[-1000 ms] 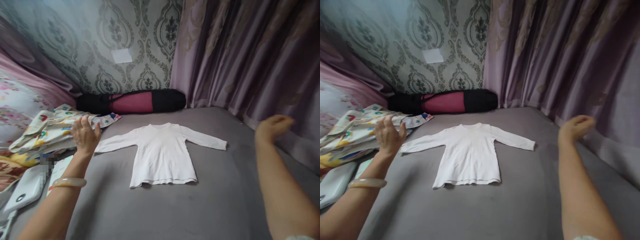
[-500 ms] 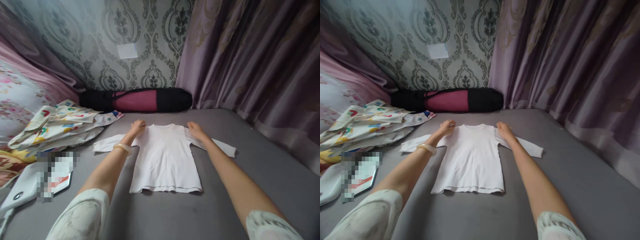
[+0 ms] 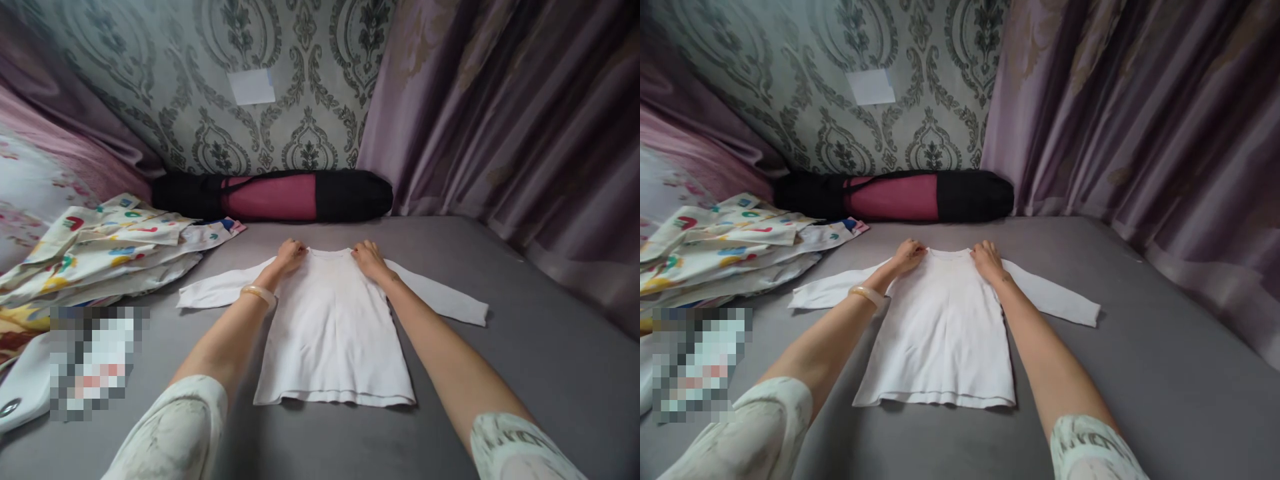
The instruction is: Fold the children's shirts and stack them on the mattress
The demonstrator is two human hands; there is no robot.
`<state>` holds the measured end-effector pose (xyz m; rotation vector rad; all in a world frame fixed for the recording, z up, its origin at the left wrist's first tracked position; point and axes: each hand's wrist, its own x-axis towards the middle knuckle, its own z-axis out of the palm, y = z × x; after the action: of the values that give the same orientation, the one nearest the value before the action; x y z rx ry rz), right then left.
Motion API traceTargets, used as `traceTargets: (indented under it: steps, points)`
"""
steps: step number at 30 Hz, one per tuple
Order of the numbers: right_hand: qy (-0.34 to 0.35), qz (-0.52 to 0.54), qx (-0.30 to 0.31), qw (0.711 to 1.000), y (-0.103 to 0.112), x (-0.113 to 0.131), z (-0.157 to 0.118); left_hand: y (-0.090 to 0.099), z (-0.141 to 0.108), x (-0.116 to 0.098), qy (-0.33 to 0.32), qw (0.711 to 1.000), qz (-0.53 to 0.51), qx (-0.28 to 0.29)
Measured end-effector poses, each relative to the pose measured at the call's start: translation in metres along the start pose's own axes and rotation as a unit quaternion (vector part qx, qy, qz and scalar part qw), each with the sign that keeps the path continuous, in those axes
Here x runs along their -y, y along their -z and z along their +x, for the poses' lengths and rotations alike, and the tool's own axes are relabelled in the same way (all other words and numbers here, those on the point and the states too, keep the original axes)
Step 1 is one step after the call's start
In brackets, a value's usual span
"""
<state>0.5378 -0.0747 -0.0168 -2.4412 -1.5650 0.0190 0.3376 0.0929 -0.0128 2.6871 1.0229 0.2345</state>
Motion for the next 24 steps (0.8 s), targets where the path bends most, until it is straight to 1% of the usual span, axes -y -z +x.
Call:
traceTargets:
  steps: [2, 3, 5, 9, 11, 12, 14, 16, 19, 20, 22, 24]
  points:
    - [0.004, -0.007, -0.016, 1.0, 0.0, 0.002, -0.003, -0.004, -0.006, 0.002, -0.039, 0.998, -0.017, -0.041]
    - [0.003, -0.01, -0.021, 1.0, 0.0, 0.003, -0.005, -0.006, -0.009, 0.002, -0.045, 0.997, -0.022, -0.057]
    - [-0.006, -0.013, -0.024, 1.0, 0.0, 0.005, -0.008, -0.01, -0.015, 0.001, -0.032, 0.997, -0.013, -0.069]
    - [-0.01, -0.015, -0.023, 1.0, 0.0, 0.006, -0.01, -0.014, -0.02, -0.006, 0.008, 0.998, 0.055, -0.043]
    - [-0.015, -0.012, -0.022, 1.0, 0.004, 0.001, -0.011, -0.013, -0.02, -0.007, 0.014, 0.997, 0.077, -0.028]
    - [-0.025, -0.005, -0.011, 1.0, 0.007, -0.003, -0.012, -0.012, -0.02, -0.007, 0.013, 0.996, 0.084, -0.022]
    - [-0.053, 0.024, 0.03, 0.998, 0.017, -0.016, -0.015, -0.008, -0.022, -0.008, 0.009, 0.995, 0.101, -0.019]
    - [-0.089, 0.056, 0.075, 0.992, 0.03, -0.036, -0.021, -0.003, -0.025, -0.012, 0.018, 0.992, 0.123, -0.039]
    - [-0.135, 0.079, 0.108, 0.982, 0.049, -0.074, -0.038, 0.005, -0.031, -0.031, 0.024, 0.988, 0.13, -0.081]
    - [-0.147, 0.084, 0.116, 0.979, 0.055, -0.088, -0.046, 0.007, -0.031, -0.04, 0.012, 0.99, 0.118, -0.082]
    - [-0.162, 0.092, 0.124, 0.975, 0.065, -0.115, -0.065, 0.007, -0.031, -0.063, -0.044, 0.994, 0.078, -0.057]
    - [-0.169, 0.091, 0.092, 0.977, 0.073, -0.142, -0.086, 0.001, -0.028, -0.087, -0.116, 0.993, 0.029, -0.015]
